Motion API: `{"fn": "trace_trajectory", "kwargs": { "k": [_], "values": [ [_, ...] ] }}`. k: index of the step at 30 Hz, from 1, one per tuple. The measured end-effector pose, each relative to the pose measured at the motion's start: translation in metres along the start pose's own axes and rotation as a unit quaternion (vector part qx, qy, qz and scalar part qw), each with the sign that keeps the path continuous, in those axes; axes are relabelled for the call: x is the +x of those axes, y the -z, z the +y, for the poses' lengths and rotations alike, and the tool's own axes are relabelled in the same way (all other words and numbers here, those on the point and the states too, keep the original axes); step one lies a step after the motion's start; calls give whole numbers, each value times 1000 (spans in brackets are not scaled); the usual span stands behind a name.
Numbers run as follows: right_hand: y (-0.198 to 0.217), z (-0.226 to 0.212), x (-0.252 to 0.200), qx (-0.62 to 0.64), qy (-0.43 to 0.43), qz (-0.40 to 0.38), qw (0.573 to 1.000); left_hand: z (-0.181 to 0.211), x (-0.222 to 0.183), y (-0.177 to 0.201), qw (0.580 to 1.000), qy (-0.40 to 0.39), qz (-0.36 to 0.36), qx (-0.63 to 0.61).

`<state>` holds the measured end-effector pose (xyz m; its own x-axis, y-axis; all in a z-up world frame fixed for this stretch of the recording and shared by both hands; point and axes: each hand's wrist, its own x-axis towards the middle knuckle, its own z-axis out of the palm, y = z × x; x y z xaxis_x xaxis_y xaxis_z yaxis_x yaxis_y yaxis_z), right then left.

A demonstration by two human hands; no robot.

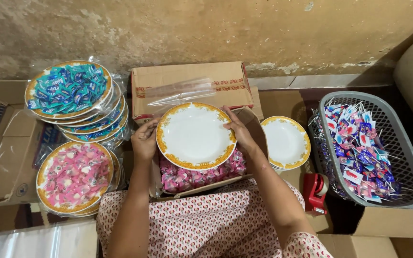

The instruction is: Arranging small pink packets onto decorative plates from a cardboard box.

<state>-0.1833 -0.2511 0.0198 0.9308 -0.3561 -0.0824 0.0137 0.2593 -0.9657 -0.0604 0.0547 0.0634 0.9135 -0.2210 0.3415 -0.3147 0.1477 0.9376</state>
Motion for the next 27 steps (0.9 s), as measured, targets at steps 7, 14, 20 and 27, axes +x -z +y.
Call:
{"fn": "trace_trajectory", "kwargs": {
  "k": [7, 14, 20, 27],
  "values": [
    [5, 6, 12, 61, -12, 15, 998, -8, 12, 8, 1000, 8, -14, 8],
    [-6, 4, -2, 62, 32, 101, 993, -21, 8, -1, 999, 22, -7, 30],
    [-63, -43, -41, -32, 88, 193, 977, -33, 7, -10, 998, 41, 38, 33],
    [-85, -16, -27, 22, 137, 310, 941, -60, 26, -21, 995, 49, 64, 57]
  ]
}}
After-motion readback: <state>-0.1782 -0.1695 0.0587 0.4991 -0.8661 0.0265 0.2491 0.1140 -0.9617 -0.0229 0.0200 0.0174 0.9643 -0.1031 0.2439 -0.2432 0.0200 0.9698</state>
